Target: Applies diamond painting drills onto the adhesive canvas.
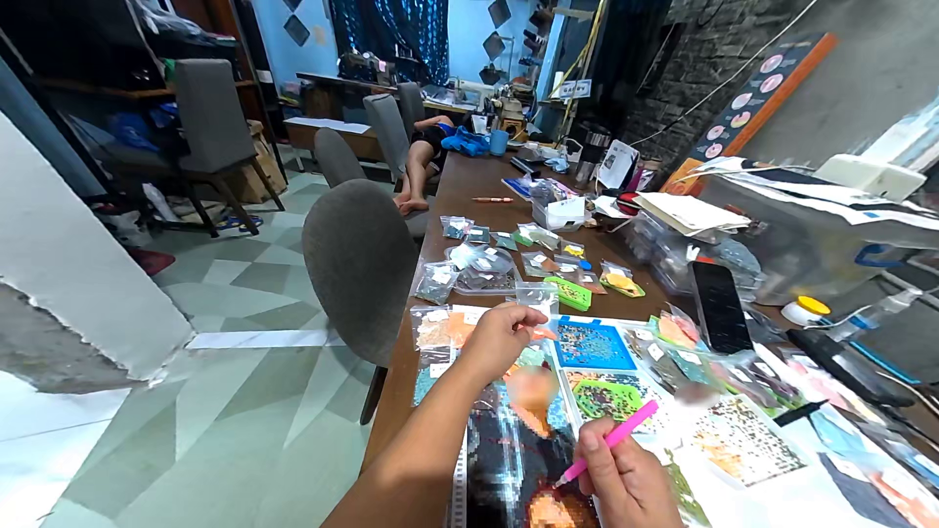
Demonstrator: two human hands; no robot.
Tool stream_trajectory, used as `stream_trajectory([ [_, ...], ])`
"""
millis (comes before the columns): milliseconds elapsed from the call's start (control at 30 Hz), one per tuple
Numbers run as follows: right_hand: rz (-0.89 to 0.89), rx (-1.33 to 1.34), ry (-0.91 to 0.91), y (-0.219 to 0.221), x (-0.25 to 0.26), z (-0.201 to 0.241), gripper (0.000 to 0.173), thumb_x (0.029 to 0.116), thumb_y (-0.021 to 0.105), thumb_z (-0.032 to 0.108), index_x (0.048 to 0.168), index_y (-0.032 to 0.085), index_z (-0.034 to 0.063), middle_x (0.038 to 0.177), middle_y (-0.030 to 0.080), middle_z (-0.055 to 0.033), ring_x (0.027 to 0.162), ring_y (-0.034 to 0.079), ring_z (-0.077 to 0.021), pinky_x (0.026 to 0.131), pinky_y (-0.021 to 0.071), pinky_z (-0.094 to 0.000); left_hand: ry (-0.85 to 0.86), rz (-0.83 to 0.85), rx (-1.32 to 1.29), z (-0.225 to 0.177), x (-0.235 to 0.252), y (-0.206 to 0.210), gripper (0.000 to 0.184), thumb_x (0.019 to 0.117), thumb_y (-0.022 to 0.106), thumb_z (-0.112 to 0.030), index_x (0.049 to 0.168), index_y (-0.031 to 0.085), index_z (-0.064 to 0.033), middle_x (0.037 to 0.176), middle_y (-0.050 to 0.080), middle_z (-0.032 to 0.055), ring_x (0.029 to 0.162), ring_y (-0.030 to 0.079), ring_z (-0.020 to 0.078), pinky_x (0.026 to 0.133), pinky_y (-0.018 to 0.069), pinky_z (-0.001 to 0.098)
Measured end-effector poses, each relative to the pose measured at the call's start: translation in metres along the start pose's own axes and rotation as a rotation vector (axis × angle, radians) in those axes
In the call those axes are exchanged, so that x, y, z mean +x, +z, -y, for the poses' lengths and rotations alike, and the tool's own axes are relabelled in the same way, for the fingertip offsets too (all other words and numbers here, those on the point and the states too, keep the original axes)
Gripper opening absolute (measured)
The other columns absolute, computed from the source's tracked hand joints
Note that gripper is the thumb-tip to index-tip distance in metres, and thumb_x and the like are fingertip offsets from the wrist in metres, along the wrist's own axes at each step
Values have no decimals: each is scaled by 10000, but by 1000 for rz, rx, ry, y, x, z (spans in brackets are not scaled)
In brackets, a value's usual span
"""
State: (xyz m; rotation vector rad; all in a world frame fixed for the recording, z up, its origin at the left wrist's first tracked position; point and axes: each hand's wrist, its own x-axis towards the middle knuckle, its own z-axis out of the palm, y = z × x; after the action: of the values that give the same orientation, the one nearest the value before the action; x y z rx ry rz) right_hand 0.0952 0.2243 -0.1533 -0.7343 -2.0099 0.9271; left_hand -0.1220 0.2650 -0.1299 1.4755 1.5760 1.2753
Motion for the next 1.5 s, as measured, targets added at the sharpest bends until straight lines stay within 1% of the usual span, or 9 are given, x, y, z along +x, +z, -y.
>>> stream_trajectory([
  [100,-9,-3,-2,3,1,0,323,1098,444,266,906,579,45,651,554,60,542,506,57,520,443,-129,1,-3,-1,1,0,-1,222,992,565,25,1146,715,-33,1139,660,91,988,627,147,892,518,317],
  [300,-34,91,65,2,-1,-1,255,1094,435,182,902,569,80,656,549,115,550,505,86,526,442,-107,4,-22,1,0,0,-4,217,998,562,14,1145,715,-31,1130,658,90,967,622,141,866,517,312],
  [467,-10,90,47,5,-2,5,254,1090,444,179,903,571,63,655,554,110,555,515,86,534,451,-112,4,-18,-3,-1,0,-4,224,1000,554,27,1156,708,-15,1134,654,114,1008,631,167,907,521,333],
  [600,10,90,23,10,-3,7,273,1094,449,207,902,572,56,642,550,96,543,504,80,521,441,-116,23,-34,-5,-1,0,-4,221,992,558,35,1147,711,-6,1107,651,116,978,626,169,881,521,328],
  [700,17,94,7,12,-3,8,280,1095,440,199,900,571,46,650,557,83,544,507,76,524,446,-115,34,-36,5,-1,-1,-4,221,993,557,35,1152,707,1,1123,658,126,982,632,181,883,524,342],
  [1033,30,99,16,7,-9,5,287,1094,435,200,887,572,58,649,550,90,544,495,84,519,434,-111,45,-31,2,-1,-1,-3,222,993,559,34,1151,709,-8,1111,657,116,987,630,175,885,521,341],
  [1167,36,94,7,6,-12,6,297,1094,442,206,873,570,56,636,548,78,540,501,74,519,438,-119,37,-29,8,0,0,-3,221,993,562,30,1148,713,-15,1101,658,115,987,629,173,886,520,341],
  [1267,48,64,-5,4,-15,6,316,1090,455,216,862,573,32,633,569,47,547,524,57,532,451,-130,33,-33,10,0,0,-3,219,993,564,30,1142,717,-19,1106,660,115,983,631,172,886,522,343],
  [1500,77,4,-104,4,-20,3,388,1094,461,280,858,580,-4,637,564,-29,562,541,3,546,464,-160,33,-30,12,0,0,-2,216,996,562,25,1138,717,-24,1108,657,104,974,631,160,879,522,328],
])
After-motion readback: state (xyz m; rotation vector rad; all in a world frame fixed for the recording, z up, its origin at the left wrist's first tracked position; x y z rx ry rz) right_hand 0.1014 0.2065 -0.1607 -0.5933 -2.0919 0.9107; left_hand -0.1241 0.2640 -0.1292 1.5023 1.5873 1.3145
